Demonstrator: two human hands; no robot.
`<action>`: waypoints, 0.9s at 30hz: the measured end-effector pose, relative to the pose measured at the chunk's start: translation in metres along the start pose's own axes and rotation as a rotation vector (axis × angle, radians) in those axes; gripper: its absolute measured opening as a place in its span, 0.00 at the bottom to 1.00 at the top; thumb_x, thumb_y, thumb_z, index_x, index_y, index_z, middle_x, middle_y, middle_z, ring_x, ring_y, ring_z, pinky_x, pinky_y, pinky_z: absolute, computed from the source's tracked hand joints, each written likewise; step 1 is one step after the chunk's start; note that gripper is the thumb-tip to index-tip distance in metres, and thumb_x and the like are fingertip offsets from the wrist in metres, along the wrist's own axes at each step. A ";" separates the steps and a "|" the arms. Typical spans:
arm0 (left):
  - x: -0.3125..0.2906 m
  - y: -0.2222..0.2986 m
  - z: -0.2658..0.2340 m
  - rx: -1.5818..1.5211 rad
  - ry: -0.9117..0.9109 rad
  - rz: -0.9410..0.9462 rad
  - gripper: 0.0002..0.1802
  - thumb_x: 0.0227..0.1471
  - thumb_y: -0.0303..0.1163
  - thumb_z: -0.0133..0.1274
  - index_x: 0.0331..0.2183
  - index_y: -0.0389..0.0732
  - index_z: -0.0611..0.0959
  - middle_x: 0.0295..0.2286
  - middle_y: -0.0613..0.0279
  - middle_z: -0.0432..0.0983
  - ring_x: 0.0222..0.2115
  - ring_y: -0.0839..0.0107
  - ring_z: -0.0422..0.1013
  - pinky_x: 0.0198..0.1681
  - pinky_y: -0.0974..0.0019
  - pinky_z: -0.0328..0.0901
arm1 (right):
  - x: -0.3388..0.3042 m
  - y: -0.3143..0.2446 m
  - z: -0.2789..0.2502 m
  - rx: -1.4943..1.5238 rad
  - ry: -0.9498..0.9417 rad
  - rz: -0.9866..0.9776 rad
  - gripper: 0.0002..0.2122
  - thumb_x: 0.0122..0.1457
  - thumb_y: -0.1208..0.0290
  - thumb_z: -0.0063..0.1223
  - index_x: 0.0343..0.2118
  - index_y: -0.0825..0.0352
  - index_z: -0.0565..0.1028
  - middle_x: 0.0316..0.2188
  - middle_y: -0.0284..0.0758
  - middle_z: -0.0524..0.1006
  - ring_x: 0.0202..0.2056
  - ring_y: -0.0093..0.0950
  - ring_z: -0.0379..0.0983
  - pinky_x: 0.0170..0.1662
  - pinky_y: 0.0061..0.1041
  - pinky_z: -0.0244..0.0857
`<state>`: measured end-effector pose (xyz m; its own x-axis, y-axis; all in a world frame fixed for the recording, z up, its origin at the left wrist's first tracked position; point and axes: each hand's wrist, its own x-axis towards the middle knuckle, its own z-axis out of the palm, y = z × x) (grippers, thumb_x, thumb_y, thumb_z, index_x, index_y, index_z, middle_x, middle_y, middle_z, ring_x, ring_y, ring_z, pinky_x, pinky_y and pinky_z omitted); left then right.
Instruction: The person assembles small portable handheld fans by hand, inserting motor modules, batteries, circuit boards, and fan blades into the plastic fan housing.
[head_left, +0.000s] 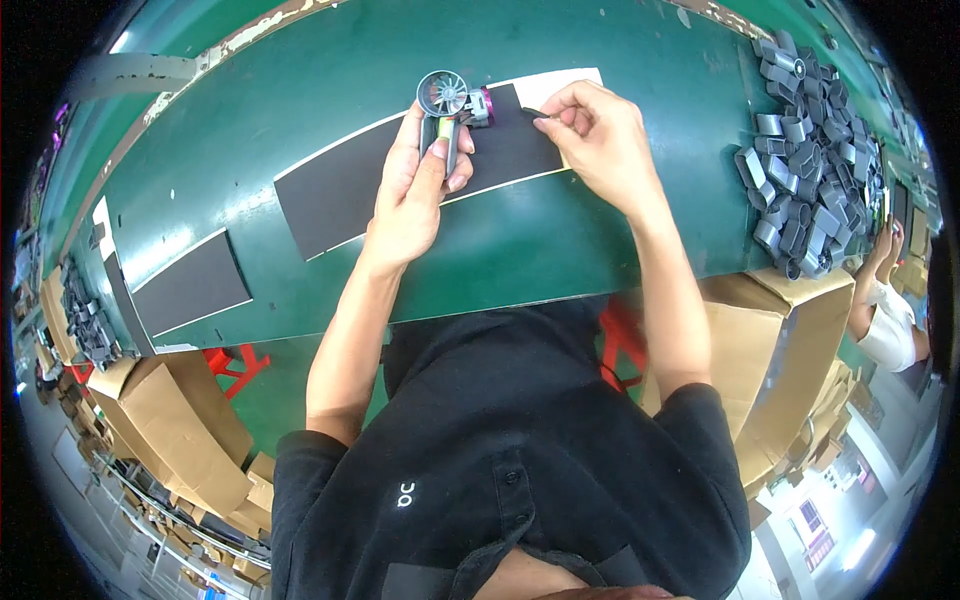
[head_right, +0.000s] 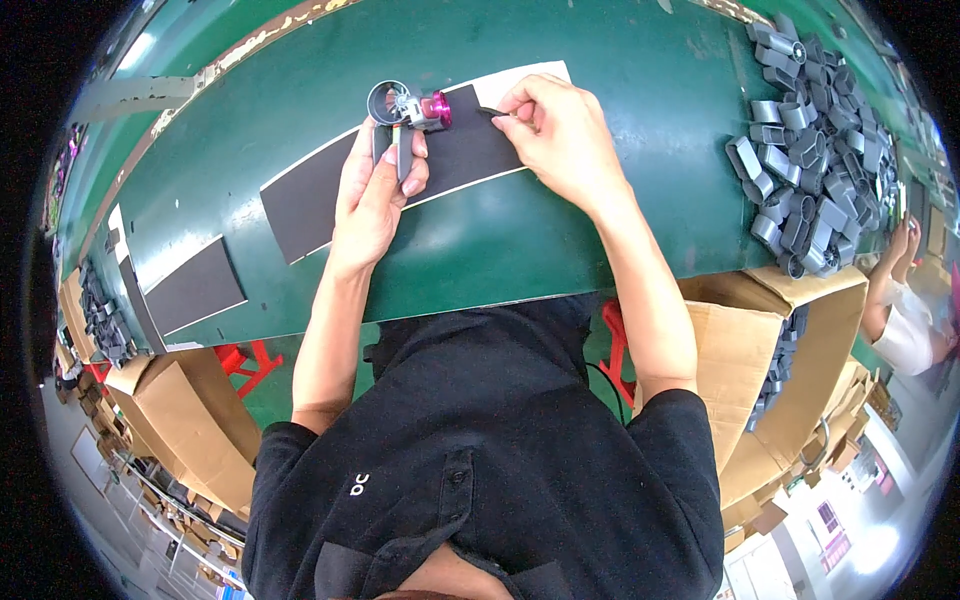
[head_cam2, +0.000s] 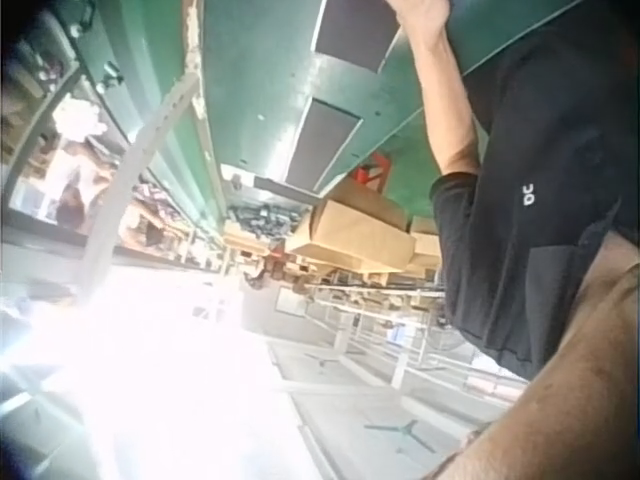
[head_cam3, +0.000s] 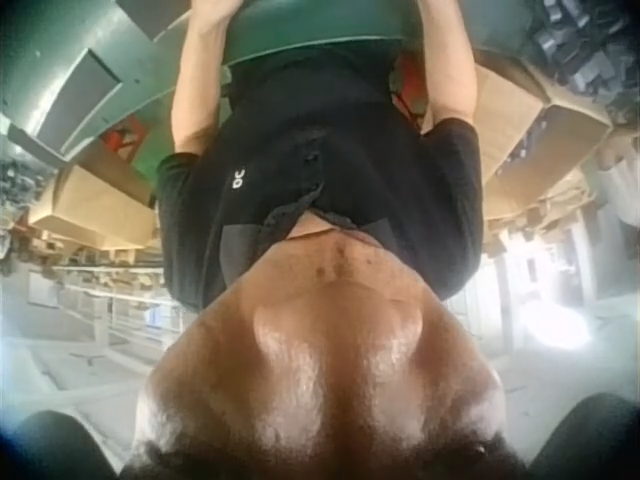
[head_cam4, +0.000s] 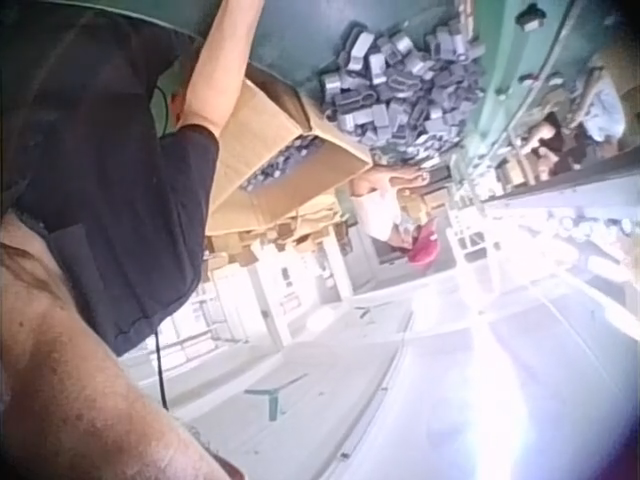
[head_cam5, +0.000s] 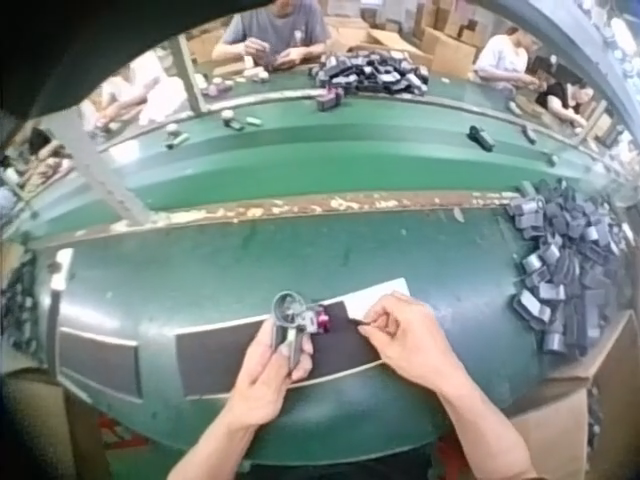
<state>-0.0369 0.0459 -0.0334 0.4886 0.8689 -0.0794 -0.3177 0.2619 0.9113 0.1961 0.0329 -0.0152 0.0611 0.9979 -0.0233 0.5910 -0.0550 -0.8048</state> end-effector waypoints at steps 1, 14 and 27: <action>0.000 0.001 0.001 0.004 -0.004 0.009 0.21 0.71 0.30 0.37 0.62 0.38 0.63 0.39 0.65 0.68 0.28 0.80 0.60 0.33 0.76 0.59 | -0.001 0.004 -0.002 0.136 -0.020 0.039 0.07 0.55 0.79 0.67 0.36 0.70 0.80 0.28 0.28 0.78 0.30 0.16 0.72 0.35 0.17 0.65; -0.017 0.038 0.052 0.593 0.005 0.248 0.36 0.67 0.21 0.39 0.71 0.38 0.47 0.51 0.53 0.72 0.35 0.73 0.68 0.38 0.70 0.67 | -0.039 -0.119 -0.064 0.313 -0.269 0.088 0.05 0.54 0.80 0.66 0.33 0.71 0.80 0.28 0.27 0.78 0.30 0.15 0.71 0.37 0.16 0.64; -0.022 0.047 0.064 0.635 -0.132 0.303 0.42 0.59 0.14 0.38 0.69 0.26 0.40 0.63 0.34 0.60 0.64 0.46 0.60 0.68 0.55 0.53 | -0.037 -0.122 -0.063 0.266 -0.224 0.070 0.04 0.56 0.81 0.64 0.33 0.74 0.81 0.27 0.28 0.79 0.28 0.13 0.72 0.34 0.13 0.67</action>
<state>-0.0109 0.0122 0.0365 0.5610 0.7960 0.2274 0.0597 -0.3128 0.9479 0.1727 0.0000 0.1213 -0.1010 0.9766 -0.1897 0.3600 -0.1419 -0.9221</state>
